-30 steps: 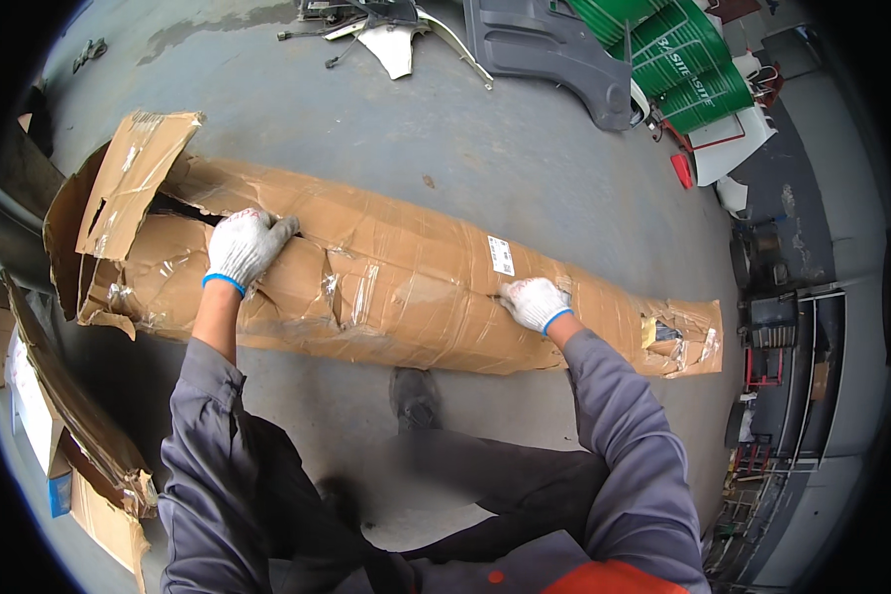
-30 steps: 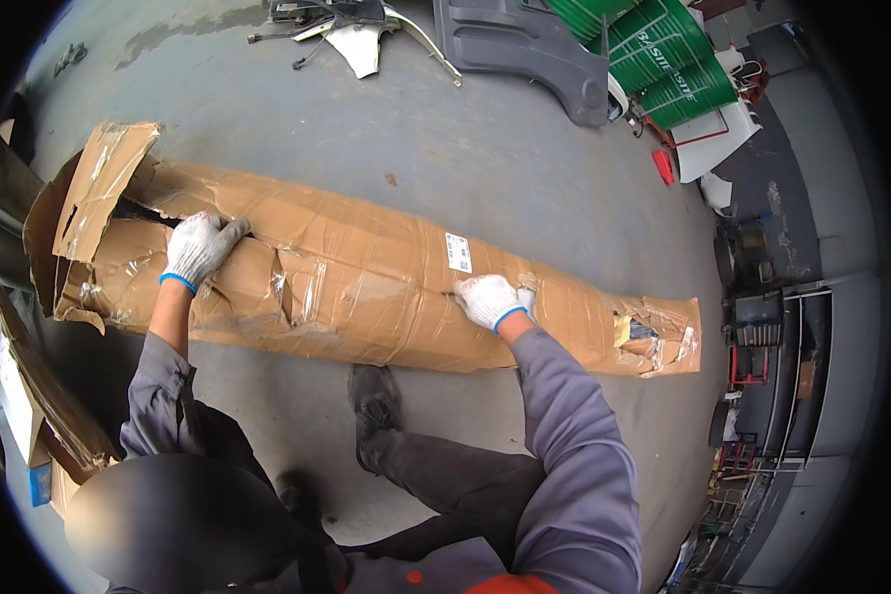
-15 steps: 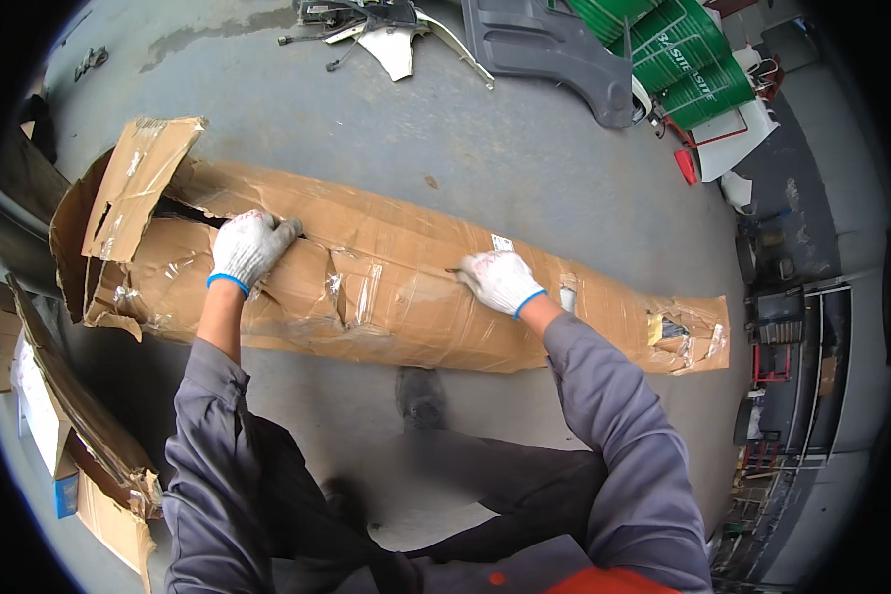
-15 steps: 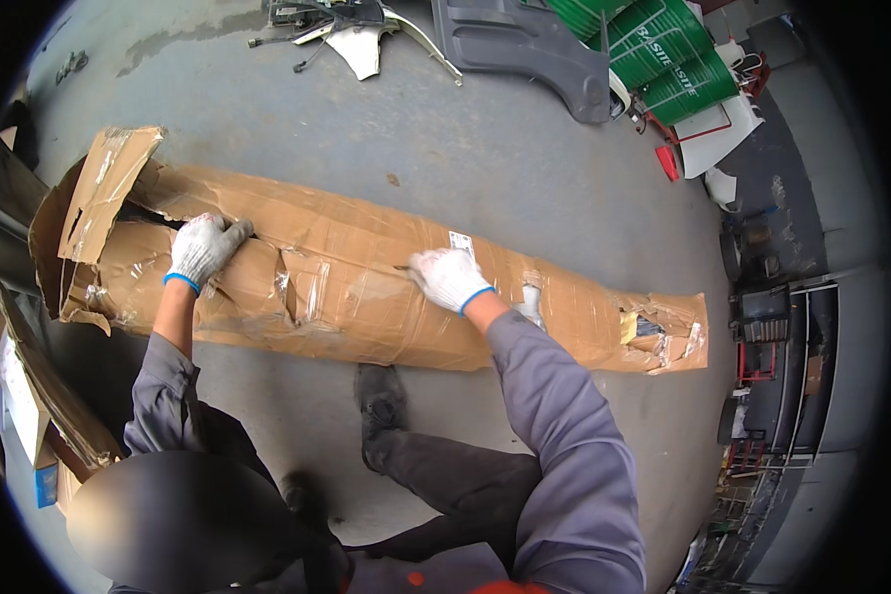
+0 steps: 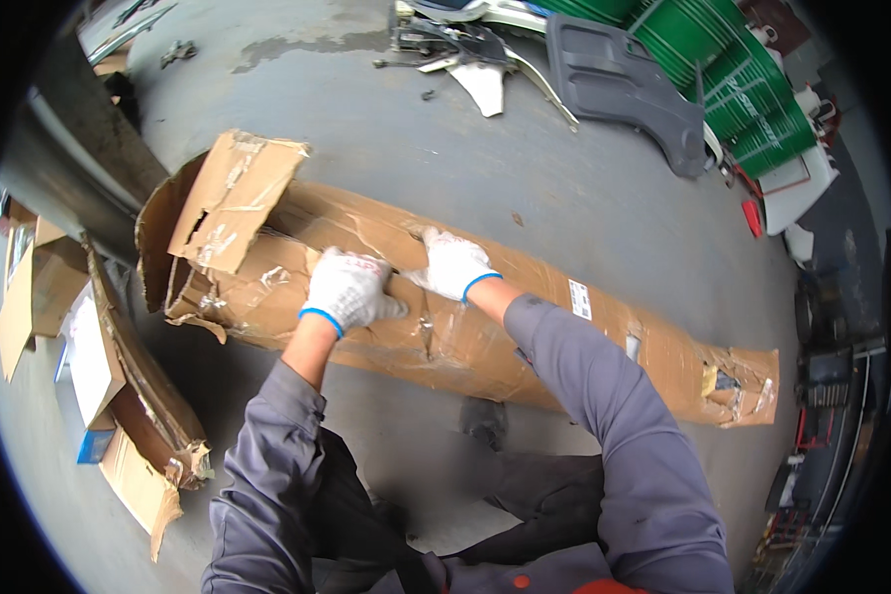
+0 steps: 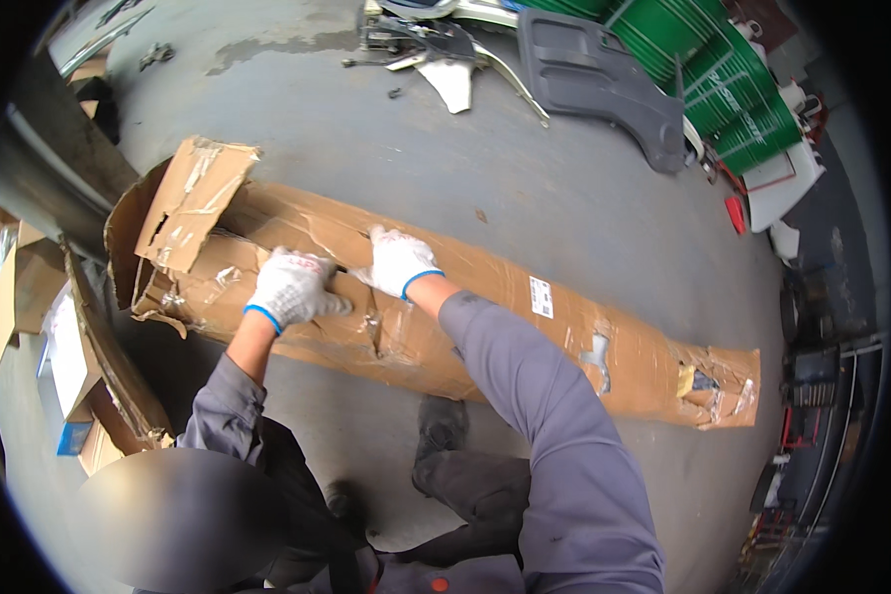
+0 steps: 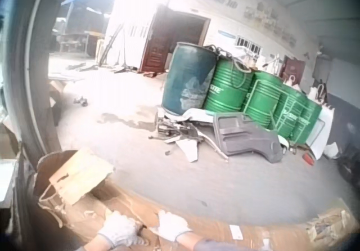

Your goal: The person walks to a long cardboard box on the floor of a workshop and uses a small knife to cut tape and open the box. They remove cardboard and plastic wrapping to reveal a long white-wrapped item, then continue removing packaging layers.

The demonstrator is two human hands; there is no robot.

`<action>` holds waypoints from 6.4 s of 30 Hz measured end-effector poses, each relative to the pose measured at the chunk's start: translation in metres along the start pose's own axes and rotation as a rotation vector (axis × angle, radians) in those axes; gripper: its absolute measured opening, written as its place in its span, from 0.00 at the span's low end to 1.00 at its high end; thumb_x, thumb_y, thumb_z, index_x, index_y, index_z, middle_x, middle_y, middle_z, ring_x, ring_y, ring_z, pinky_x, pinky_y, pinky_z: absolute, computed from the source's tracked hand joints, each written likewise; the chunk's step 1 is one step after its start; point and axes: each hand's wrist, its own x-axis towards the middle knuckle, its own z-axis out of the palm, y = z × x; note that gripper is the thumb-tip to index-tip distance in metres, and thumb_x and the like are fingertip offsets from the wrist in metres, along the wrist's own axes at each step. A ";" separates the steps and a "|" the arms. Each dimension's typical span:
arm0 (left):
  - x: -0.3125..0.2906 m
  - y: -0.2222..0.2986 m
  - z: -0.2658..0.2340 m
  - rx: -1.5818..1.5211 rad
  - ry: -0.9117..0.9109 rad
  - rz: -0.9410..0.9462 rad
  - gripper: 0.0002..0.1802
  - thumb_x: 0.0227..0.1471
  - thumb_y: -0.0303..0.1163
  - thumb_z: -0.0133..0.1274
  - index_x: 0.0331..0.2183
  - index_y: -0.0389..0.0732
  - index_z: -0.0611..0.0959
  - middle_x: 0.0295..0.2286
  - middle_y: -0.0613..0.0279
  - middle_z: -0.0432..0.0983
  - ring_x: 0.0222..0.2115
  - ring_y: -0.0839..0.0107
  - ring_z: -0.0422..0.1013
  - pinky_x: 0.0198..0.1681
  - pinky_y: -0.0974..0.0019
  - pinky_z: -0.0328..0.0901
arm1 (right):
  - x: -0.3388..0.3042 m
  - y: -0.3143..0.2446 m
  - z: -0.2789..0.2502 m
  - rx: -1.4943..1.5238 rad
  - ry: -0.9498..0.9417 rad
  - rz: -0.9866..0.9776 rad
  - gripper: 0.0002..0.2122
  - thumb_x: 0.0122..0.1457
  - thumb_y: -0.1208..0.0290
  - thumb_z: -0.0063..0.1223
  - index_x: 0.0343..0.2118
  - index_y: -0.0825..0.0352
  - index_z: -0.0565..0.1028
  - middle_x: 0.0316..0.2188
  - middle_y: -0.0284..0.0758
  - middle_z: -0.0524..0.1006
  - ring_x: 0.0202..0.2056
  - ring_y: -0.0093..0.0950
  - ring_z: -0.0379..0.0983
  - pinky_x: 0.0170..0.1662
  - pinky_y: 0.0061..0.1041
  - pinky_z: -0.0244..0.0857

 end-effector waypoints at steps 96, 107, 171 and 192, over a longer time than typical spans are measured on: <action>0.016 0.075 0.100 -0.130 0.079 0.087 0.16 0.54 0.46 0.53 0.30 0.45 0.86 0.28 0.51 0.82 0.35 0.51 0.78 0.45 0.49 0.66 | -0.173 0.151 0.062 -0.479 -0.047 -0.183 0.08 0.56 0.71 0.48 0.38 0.62 0.76 0.25 0.41 0.82 0.29 0.36 0.82 0.33 0.38 0.73; 0.016 0.069 0.101 -0.159 0.131 0.144 0.15 0.53 0.44 0.55 0.28 0.44 0.85 0.27 0.51 0.82 0.34 0.52 0.78 0.44 0.50 0.66 | -0.213 0.227 0.074 -0.547 -0.068 -0.196 0.06 0.57 0.67 0.51 0.34 0.61 0.75 0.23 0.39 0.81 0.27 0.38 0.80 0.33 0.40 0.72; -0.028 0.121 0.087 -0.098 -0.117 0.266 0.18 0.55 0.48 0.54 0.40 0.46 0.85 0.37 0.54 0.85 0.39 0.58 0.81 0.43 0.53 0.73 | -0.183 0.180 -0.085 -0.069 0.408 0.230 0.13 0.67 0.60 0.46 0.39 0.67 0.72 0.35 0.52 0.80 0.39 0.53 0.77 0.42 0.49 0.72; 0.012 0.275 0.115 0.151 -0.192 -0.054 0.33 0.57 0.58 0.50 0.56 0.48 0.76 0.53 0.49 0.75 0.55 0.51 0.70 0.60 0.41 0.57 | -0.311 0.356 0.087 -0.430 0.074 -0.211 0.03 0.51 0.72 0.53 0.28 0.63 0.77 0.22 0.42 0.80 0.24 0.39 0.80 0.25 0.41 0.72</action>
